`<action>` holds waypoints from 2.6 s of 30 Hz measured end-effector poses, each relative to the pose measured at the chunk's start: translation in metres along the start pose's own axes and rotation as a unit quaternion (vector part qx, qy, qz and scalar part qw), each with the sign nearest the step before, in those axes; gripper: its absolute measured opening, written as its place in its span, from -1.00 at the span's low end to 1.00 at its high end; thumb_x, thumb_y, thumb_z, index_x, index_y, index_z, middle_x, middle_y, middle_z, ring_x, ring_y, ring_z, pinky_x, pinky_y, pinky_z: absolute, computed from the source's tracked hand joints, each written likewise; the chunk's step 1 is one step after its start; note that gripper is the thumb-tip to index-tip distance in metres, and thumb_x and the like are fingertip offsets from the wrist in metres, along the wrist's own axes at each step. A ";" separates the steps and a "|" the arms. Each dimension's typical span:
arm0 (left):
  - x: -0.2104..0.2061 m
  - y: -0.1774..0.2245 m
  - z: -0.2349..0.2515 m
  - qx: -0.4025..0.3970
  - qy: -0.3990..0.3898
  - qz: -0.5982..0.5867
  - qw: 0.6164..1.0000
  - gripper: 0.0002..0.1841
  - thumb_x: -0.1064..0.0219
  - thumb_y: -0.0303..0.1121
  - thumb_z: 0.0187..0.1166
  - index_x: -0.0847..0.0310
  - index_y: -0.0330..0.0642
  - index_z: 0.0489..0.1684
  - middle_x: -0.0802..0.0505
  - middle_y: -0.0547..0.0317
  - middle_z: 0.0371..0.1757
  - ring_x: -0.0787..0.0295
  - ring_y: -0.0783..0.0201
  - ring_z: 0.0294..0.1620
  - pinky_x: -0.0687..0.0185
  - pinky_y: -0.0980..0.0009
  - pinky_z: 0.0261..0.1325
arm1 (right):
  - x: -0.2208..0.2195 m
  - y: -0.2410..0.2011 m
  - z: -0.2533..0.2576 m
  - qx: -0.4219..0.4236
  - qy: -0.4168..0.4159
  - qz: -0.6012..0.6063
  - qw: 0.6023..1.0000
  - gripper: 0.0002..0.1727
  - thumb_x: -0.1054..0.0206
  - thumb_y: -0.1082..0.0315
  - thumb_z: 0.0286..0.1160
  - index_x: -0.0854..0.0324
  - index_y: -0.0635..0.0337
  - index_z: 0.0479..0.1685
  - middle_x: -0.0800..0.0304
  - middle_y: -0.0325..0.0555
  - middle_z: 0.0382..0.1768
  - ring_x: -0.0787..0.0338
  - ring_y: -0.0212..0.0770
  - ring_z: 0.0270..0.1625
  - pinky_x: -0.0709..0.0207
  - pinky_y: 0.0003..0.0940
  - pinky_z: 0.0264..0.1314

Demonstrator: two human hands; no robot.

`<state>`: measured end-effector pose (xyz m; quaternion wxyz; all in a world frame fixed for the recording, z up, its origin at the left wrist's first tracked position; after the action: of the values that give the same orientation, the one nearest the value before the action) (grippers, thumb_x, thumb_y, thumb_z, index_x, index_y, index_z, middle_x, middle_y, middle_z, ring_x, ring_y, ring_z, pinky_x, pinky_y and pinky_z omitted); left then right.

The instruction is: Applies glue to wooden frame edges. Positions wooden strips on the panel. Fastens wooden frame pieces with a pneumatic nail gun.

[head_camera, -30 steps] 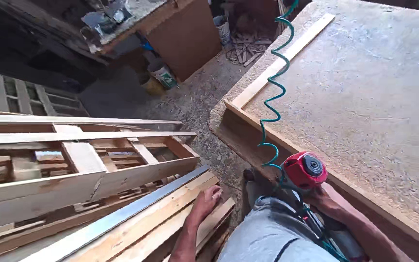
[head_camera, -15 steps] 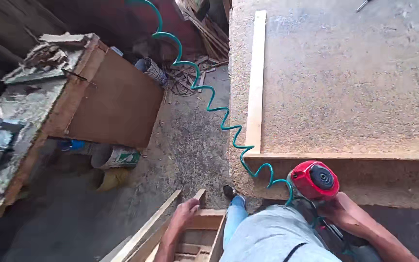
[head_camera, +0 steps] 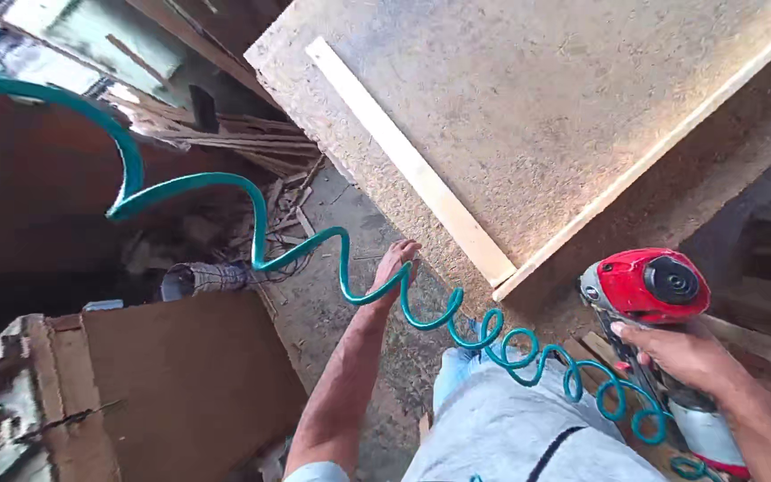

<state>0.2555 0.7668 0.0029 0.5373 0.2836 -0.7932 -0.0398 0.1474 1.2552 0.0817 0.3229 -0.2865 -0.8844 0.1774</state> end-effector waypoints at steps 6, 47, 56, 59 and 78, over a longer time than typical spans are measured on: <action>0.021 0.027 0.108 -0.163 -0.085 0.121 0.976 -0.27 -0.56 -0.28 0.39 -0.45 -0.08 0.66 -0.37 -0.22 0.78 -0.15 -0.25 0.83 -0.20 -0.22 0.76 | -0.016 -0.015 -0.016 -0.071 0.044 0.023 0.996 -0.54 -0.51 0.05 0.51 -0.68 0.19 0.19 -0.82 0.05 -0.31 -0.78 -0.07 -0.47 -0.75 0.00 -0.27; 0.039 0.030 0.132 -0.408 -0.274 0.600 0.631 -0.53 -0.11 -0.11 0.78 -0.66 -0.36 0.28 -0.90 -0.27 -0.16 -0.90 -0.23 -0.08 -0.73 -0.23 0.05 | -0.547 -0.142 -0.041 0.116 0.521 0.807 0.250 -0.77 -0.51 0.37 0.25 -0.79 -0.05 -0.10 -0.89 -0.27 -0.42 -0.80 -0.33 -0.52 -0.78 -0.36 -0.36; 0.039 0.108 0.144 -0.693 -0.224 0.335 0.598 -0.44 -0.30 0.03 0.68 -0.68 -0.41 0.21 -0.94 -0.05 0.07 -0.93 0.25 0.11 -0.85 0.25 0.23 | -0.564 -0.150 0.011 0.186 0.506 0.824 0.173 -0.84 -0.48 0.25 0.39 -0.82 -0.06 -0.09 -0.84 -0.26 -0.49 -0.80 -0.35 -0.51 -0.78 -0.37 -0.31; 0.010 0.186 0.124 -0.783 -0.163 0.290 0.526 -0.49 -0.48 -0.11 0.58 -0.66 -0.38 0.27 -0.82 -0.20 0.30 -0.74 0.03 0.43 -0.67 0.12 0.49 | -0.559 -0.153 0.018 0.189 0.502 0.828 0.163 -0.86 -0.46 0.26 0.41 -0.83 -0.08 -0.10 -0.84 -0.29 -0.49 -0.80 -0.38 -0.49 -0.77 -0.41 -0.29; -0.124 0.279 0.092 -0.812 -0.316 0.459 0.172 -0.62 -0.28 -0.52 0.48 -0.82 -0.03 0.23 -0.91 -0.02 0.16 -0.87 -0.02 0.21 -0.78 0.05 0.22 | -0.530 -0.156 0.023 0.134 0.445 0.874 0.139 -0.91 -0.52 0.12 0.24 -0.83 -0.20 -0.33 -0.76 -0.48 -0.61 -0.74 -0.57 -0.50 -0.68 -0.63 -0.22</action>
<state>0.0938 1.0394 -0.0358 0.0900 -0.7645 -0.4043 -0.4940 0.4031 0.8021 -0.1059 0.3218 -0.8489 0.2950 0.2979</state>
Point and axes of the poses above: each hand's wrist, its own z-axis towards the middle knuckle, its own x-axis out of the back of the hand, y = z × x, the point moved 3 cm from there along z, towards the middle knuckle
